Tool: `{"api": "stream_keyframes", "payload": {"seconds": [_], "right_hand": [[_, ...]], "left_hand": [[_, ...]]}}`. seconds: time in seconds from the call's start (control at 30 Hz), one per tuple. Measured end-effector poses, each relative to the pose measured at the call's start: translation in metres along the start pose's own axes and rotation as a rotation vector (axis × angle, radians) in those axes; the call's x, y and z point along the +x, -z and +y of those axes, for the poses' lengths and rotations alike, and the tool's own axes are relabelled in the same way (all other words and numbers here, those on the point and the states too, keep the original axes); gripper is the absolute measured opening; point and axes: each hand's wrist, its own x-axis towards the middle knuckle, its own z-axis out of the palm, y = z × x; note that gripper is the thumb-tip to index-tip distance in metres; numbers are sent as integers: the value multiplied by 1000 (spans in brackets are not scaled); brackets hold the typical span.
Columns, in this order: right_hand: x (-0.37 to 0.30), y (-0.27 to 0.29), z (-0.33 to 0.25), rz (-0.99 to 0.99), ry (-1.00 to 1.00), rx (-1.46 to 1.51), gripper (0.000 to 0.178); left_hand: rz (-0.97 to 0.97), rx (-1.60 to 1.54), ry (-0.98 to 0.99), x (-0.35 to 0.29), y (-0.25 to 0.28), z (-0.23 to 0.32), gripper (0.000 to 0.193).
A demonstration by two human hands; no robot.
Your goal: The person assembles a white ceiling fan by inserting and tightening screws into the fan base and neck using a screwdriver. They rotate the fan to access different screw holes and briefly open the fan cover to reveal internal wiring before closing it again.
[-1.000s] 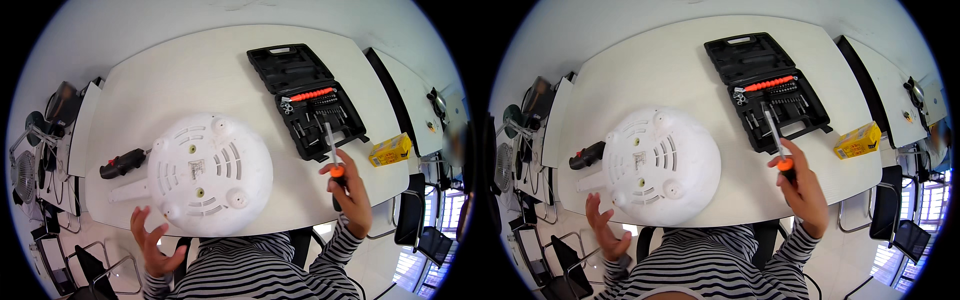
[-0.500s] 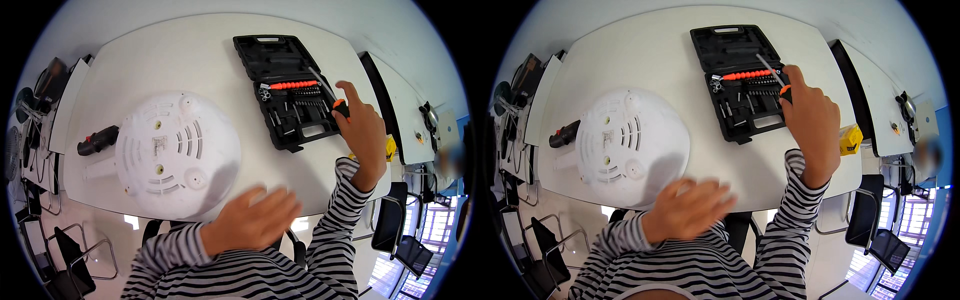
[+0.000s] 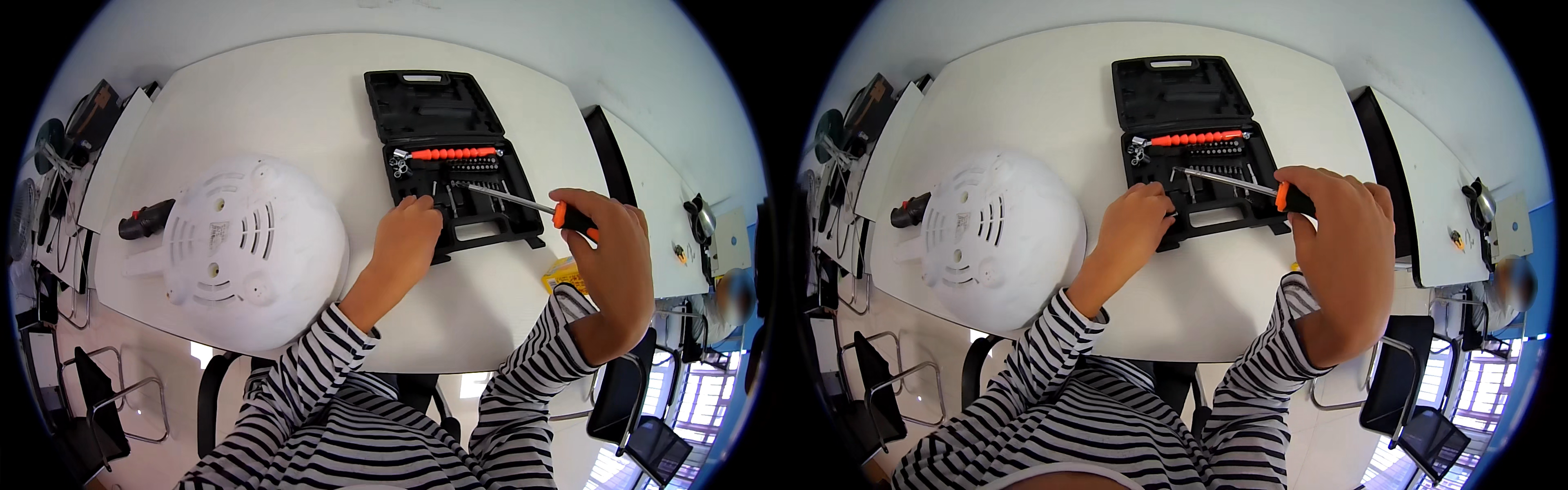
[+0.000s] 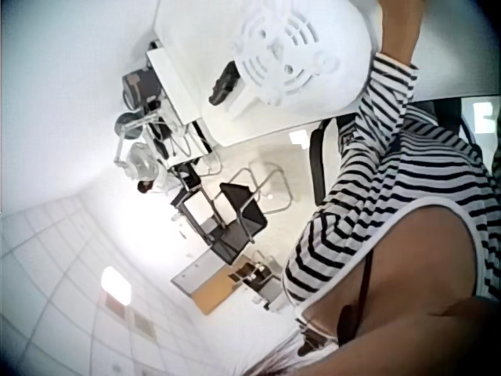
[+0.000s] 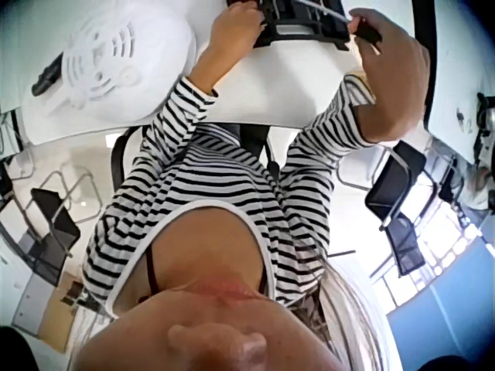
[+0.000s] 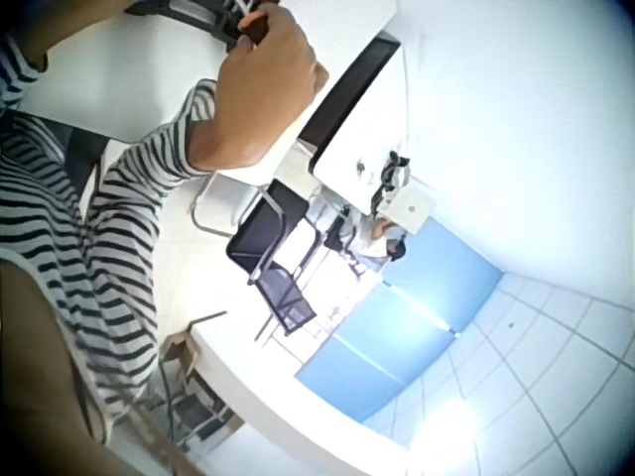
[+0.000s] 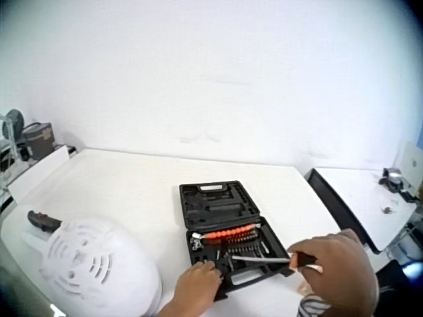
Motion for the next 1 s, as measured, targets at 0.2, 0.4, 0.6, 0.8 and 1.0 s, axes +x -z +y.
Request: {"api": "stream_keyframes", "payload": {"seconds": [0.2,0.4,0.6,0.8,1.0], "right_hand": [[11,4,-8,-7,83,-58,31],[2,22,-21,91,148,-103,30],[1,22,-24,90,165,-127,29],[0,21,-24,118,155,-161,28],[1,20,-24,91,171,-154,28]], "left_hand": [[241,-804,63,-9,29,14,10],[320,-977,-53,-38,54,19,14],[338,-914,-76,-45,58,15,16],[365,-890,-86,-47,61,15,18],[404,-849,-104,-46,65,17,18]]}}
